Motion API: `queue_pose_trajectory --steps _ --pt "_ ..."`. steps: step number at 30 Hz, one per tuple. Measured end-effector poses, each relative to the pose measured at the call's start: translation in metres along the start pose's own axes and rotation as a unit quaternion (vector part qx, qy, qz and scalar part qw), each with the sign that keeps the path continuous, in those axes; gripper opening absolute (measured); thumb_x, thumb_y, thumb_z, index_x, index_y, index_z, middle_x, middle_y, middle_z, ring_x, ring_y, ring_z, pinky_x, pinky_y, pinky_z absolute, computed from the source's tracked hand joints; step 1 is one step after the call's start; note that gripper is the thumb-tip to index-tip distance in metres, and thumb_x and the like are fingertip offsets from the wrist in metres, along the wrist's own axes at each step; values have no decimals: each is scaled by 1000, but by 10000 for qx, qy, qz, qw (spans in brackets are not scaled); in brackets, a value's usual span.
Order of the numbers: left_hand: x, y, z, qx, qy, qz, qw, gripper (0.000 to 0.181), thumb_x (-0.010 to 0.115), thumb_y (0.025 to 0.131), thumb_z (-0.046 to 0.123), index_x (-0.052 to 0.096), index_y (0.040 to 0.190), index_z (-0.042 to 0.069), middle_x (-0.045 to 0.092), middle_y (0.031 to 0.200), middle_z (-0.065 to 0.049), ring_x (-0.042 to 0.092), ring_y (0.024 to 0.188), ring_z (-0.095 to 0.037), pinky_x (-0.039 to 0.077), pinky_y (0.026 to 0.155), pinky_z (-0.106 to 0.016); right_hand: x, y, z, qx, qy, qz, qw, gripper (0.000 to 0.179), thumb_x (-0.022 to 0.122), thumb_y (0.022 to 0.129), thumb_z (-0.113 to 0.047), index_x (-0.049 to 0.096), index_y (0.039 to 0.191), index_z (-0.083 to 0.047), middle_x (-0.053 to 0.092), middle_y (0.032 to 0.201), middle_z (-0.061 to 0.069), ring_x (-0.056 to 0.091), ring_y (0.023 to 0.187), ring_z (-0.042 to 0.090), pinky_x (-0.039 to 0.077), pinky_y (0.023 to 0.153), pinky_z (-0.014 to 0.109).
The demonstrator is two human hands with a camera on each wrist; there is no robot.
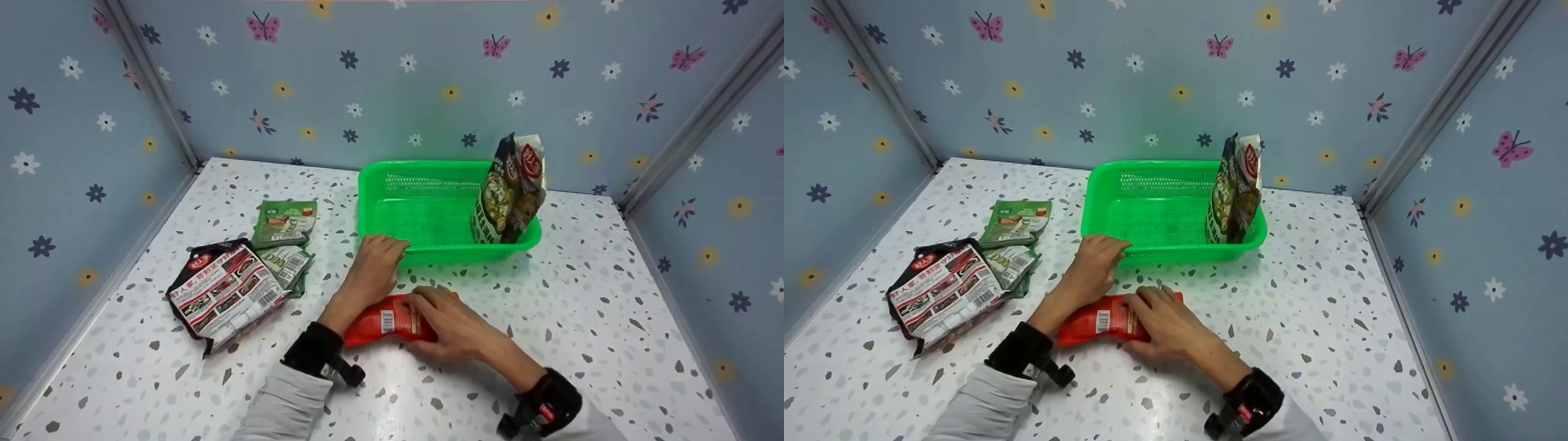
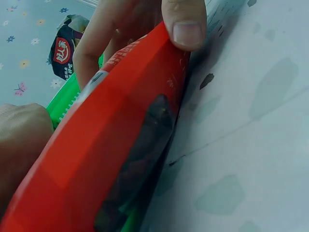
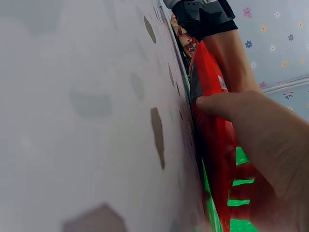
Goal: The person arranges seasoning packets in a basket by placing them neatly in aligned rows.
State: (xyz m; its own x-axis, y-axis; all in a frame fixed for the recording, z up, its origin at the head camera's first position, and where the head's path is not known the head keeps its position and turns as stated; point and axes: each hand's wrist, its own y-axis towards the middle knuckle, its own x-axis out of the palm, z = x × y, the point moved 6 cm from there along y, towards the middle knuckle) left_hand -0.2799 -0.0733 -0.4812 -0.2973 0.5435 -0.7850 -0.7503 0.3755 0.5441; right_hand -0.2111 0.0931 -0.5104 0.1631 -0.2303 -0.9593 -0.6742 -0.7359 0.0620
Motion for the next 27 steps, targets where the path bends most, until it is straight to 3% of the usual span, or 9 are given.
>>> queue_pose_trajectory --steps 10,18,27 --pt "-1 -1 0 85 55 132 9999 27 68 108 8 77 133 3 84 122 -13 74 116 -35 54 109 -52 -3 -2 1 12 -171 244 9996 92 90 90 -48 48 166 -17 57 149 9 62 132 28 59 112 48" --pt "0 -1 0 44 51 70 10000 27 66 109 8 76 134 4 84 122 -13 74 116 -34 54 109 -52 -13 -4 1 -131 -373 306 9987 87 91 87 -42 56 161 -15 60 145 9 60 130 27 57 111 48" --pt "-1 0 0 4 -6 47 10000 27 67 109 8 77 133 2 84 122 -14 75 116 -35 55 111 -53 -41 -11 5 -314 -514 344 9976 79 92 87 -39 62 157 -20 61 144 7 57 131 27 57 108 48"
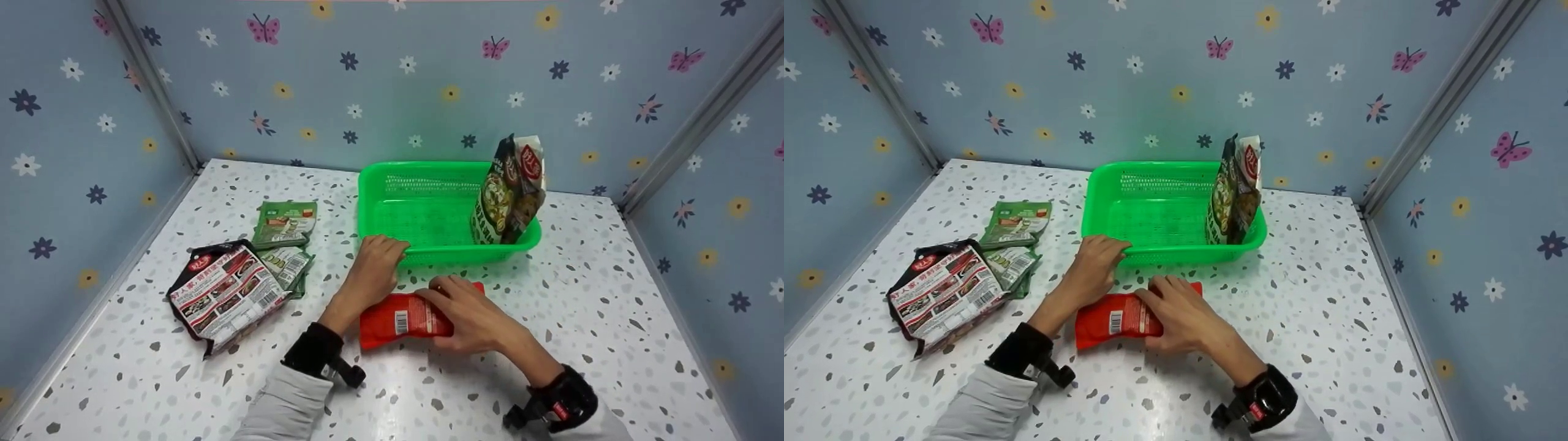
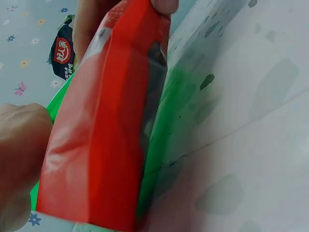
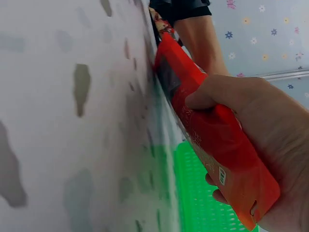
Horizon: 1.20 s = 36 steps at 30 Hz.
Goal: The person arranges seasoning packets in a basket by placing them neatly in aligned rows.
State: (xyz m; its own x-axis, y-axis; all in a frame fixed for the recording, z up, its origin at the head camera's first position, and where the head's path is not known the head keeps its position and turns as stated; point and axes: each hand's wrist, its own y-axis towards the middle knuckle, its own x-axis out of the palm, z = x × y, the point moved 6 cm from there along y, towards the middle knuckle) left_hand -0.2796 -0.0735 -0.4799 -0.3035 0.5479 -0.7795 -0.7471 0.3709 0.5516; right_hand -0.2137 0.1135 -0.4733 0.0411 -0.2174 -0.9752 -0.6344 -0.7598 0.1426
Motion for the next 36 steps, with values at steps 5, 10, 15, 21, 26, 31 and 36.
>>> queue_pose_trajectory --steps 5,10,15,21,26,31,36 --pt "0 0 0 117 34 158 9998 24 68 108 5 78 130 2 85 118 -14 75 114 -36 55 108 -53 -17 -4 3 75 65 12 9999 78 90 85 -35 62 157 -20 60 144 6 56 130 25 56 104 47" --pt "0 1 0 110 9 140 9998 24 67 109 5 78 130 2 85 119 -14 75 113 -36 56 108 -54 -31 -9 3 83 106 -5 9999 79 87 85 -34 62 159 -21 60 145 6 56 130 25 55 103 47" --pt "1 2 -1 65 -41 71 9999 25 67 109 4 78 131 1 85 120 -15 76 114 -37 56 108 -55 -43 -14 1 15 234 -66 9997 80 89 86 -36 61 159 -22 60 146 5 55 129 24 55 103 46" --pt "0 0 -2 64 -128 2 9999 26 66 109 3 77 133 2 85 123 -15 75 116 -37 55 107 -55 -59 -20 -4 -48 282 -87 9996 77 90 86 -39 63 157 -24 62 142 2 55 125 20 53 101 43" --pt "-1 1 -2 199 -105 113 9997 25 67 109 4 77 132 2 85 121 -14 75 113 -36 56 104 -54 -71 -24 -6 -111 316 46 9994 77 89 86 -39 63 157 -25 62 144 1 55 127 19 53 101 43" --pt "-3 2 -3 427 0 414 9982 21 71 107 4 79 126 1 85 114 -14 75 108 -35 56 99 -50 -81 -25 -9 -334 437 440 9975 81 90 86 -39 61 160 -27 62 144 0 55 128 18 54 101 42" --pt "-3 0 -4 306 -340 227 9987 23 70 108 4 78 130 1 84 117 -15 74 112 -35 55 102 -53 -87 -25 -10 -512 413 946 9933 86 90 85 -37 58 164 -26 63 147 1 56 134 20 55 105 46"
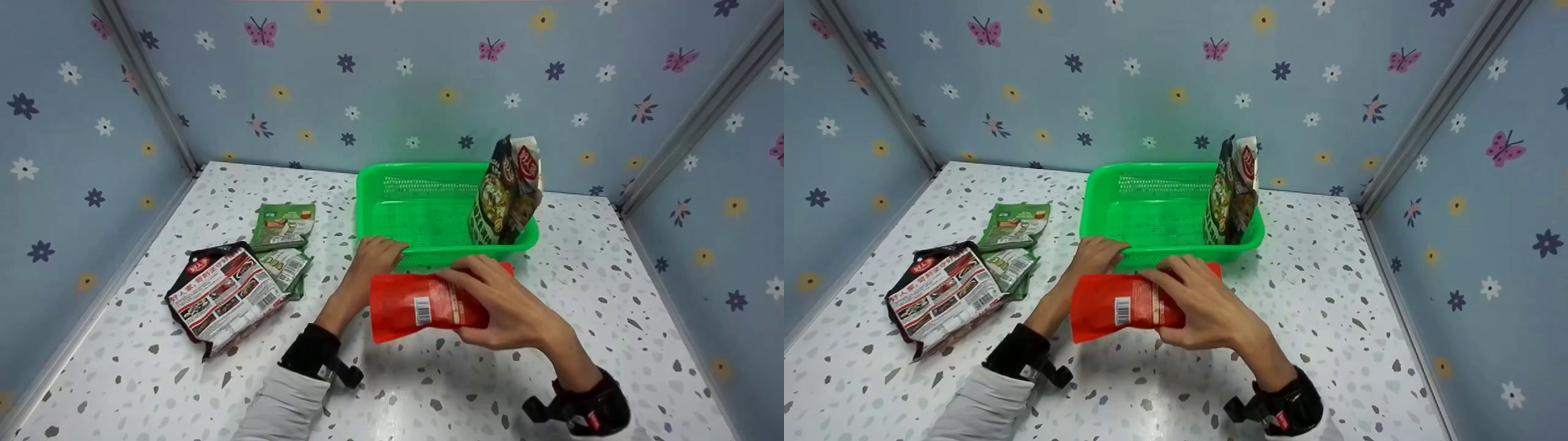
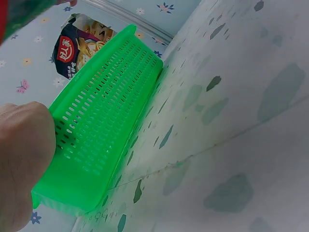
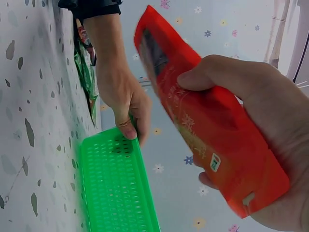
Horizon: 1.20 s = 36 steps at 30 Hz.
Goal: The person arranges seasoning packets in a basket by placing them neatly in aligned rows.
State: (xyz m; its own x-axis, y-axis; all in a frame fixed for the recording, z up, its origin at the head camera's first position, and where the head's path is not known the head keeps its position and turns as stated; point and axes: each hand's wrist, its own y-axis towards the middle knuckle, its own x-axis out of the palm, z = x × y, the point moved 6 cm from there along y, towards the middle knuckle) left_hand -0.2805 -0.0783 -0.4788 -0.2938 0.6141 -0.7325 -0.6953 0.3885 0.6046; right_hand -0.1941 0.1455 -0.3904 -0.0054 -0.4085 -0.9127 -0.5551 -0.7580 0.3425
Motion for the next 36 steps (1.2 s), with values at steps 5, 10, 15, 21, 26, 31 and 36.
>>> queue_pose_trajectory --steps 5,10,15,21,26,31,36 --pt "0 -3 -1 -54 -272 16 9996 25 66 110 5 77 132 1 84 117 -14 74 114 -35 54 104 -54 -4 -1 0 -76 -16 435 9990 89 92 81 -32 58 163 -22 62 152 6 57 139 27 54 112 56" --pt "-2 -4 -2 70 -501 71 9987 29 67 106 10 76 133 1 84 122 -14 74 116 -35 54 104 -55 -6 -2 0 -117 -114 671 9976 89 92 80 -30 60 162 -19 62 151 9 57 140 30 55 113 59" --pt "-9 0 -5 -77 -1035 -12 9946 31 68 108 13 75 135 0 83 128 -16 75 121 -38 56 109 -59 -8 -1 1 -176 -138 769 9968 88 93 79 -29 61 161 -18 63 150 12 57 140 32 56 112 61" --pt "-25 3 -12 -869 -1930 -76 9773 32 61 116 15 72 143 0 78 136 -20 73 128 -38 59 115 -59 -8 1 2 -228 -201 765 9966 86 93 80 -29 62 160 -18 63 149 12 57 138 33 59 107 59" --pt "-41 4 -15 -1424 -2495 -90 9578 37 57 120 25 71 147 4 79 139 -16 74 130 -35 59 115 -58 -7 2 4 -226 -268 773 9964 86 94 79 -27 63 158 -18 63 148 10 56 140 33 59 108 59" --pt "-51 6 -18 -1812 -3135 -144 9320 39 51 122 29 74 144 8 83 129 -12 78 121 -31 62 109 -52 -6 2 5 -286 -418 860 9950 83 95 78 -26 65 156 -18 64 147 11 56 139 33 59 108 60" --pt "-58 10 -15 -1838 -3925 -319 9006 41 45 124 26 75 140 3 82 126 -20 79 117 -38 64 105 -49 -4 2 6 -383 -585 865 9938 83 97 77 -26 66 154 -17 64 146 11 56 138 32 59 108 59"
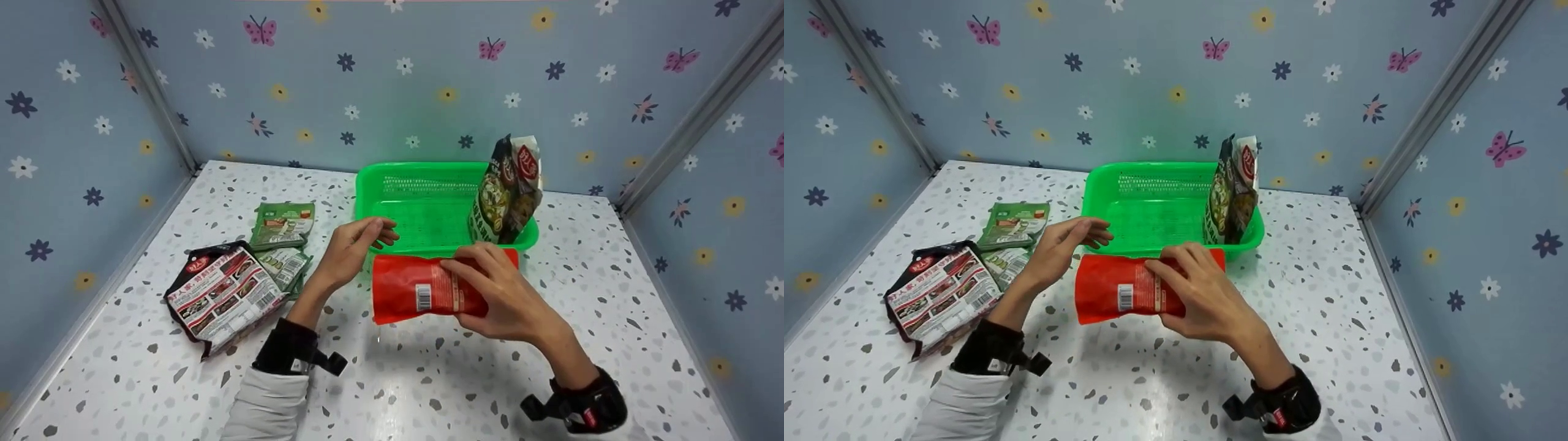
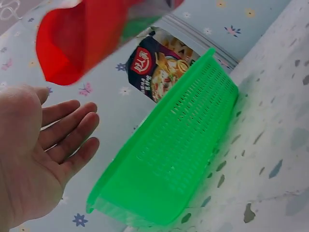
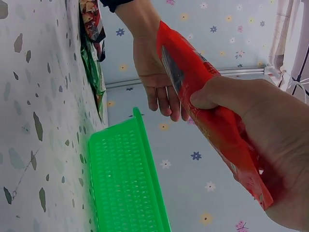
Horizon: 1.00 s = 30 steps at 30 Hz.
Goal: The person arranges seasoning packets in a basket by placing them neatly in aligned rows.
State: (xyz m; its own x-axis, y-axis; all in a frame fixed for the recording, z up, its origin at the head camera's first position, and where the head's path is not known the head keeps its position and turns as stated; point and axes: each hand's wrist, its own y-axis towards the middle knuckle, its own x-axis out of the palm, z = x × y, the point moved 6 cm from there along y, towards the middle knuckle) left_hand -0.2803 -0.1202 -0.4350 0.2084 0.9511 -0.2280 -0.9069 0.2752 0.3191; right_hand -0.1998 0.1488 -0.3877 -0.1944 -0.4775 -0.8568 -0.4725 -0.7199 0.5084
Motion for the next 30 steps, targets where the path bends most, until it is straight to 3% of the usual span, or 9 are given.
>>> queue_pose_trajectory --steps 3,7,11,15,20,25,30 --pt "2 -1 5 -114 -272 -387 9988 44 42 124 26 75 139 0 81 127 -24 79 118 -41 65 105 -49 2 0 0 -39 -120 -57 9999 83 98 76 -27 67 153 -18 65 145 11 55 139 33 58 111 60" --pt "9 -6 12 -288 -191 -1059 9938 45 46 123 31 76 139 1 81 132 -22 80 125 -36 63 111 -47 4 0 0 -58 -265 -207 9994 84 100 76 -27 68 153 -19 65 146 12 56 142 35 53 120 64" --pt "17 -11 16 -337 362 -1606 9858 43 59 118 39 78 140 8 81 138 -14 78 131 -30 61 116 -50 7 0 0 -69 -396 -342 9986 84 102 77 -27 68 153 -17 66 146 12 59 141 35 42 131 67" --pt "26 -14 17 -262 966 -2018 9743 44 69 111 47 80 140 16 82 137 -6 77 126 -25 61 111 -49 9 -1 -1 -111 -514 -368 9979 83 104 76 -27 68 151 -17 67 145 12 60 139 34 37 135 67" --pt "35 -16 16 -235 1425 -2243 9638 43 81 103 46 82 135 17 85 122 -3 76 107 -17 61 98 -39 12 1 -3 -292 -603 -289 9973 80 104 76 -29 70 147 -17 68 142 11 61 137 33 37 134 67" --pt "43 -17 15 -294 1613 -2500 9543 35 88 97 49 85 117 20 81 96 3 69 82 -11 57 78 -31 14 3 -6 -346 -562 -226 9976 77 103 75 -26 72 145 -18 69 142 10 61 137 32 35 135 67" --pt "44 -17 13 -416 1605 -2507 9538 32 90 95 50 85 107 21 77 87 7 66 74 -7 54 71 -28 15 3 -6 -363 -531 -175 9978 76 103 74 -24 73 144 -18 69 141 11 62 137 33 34 135 69"
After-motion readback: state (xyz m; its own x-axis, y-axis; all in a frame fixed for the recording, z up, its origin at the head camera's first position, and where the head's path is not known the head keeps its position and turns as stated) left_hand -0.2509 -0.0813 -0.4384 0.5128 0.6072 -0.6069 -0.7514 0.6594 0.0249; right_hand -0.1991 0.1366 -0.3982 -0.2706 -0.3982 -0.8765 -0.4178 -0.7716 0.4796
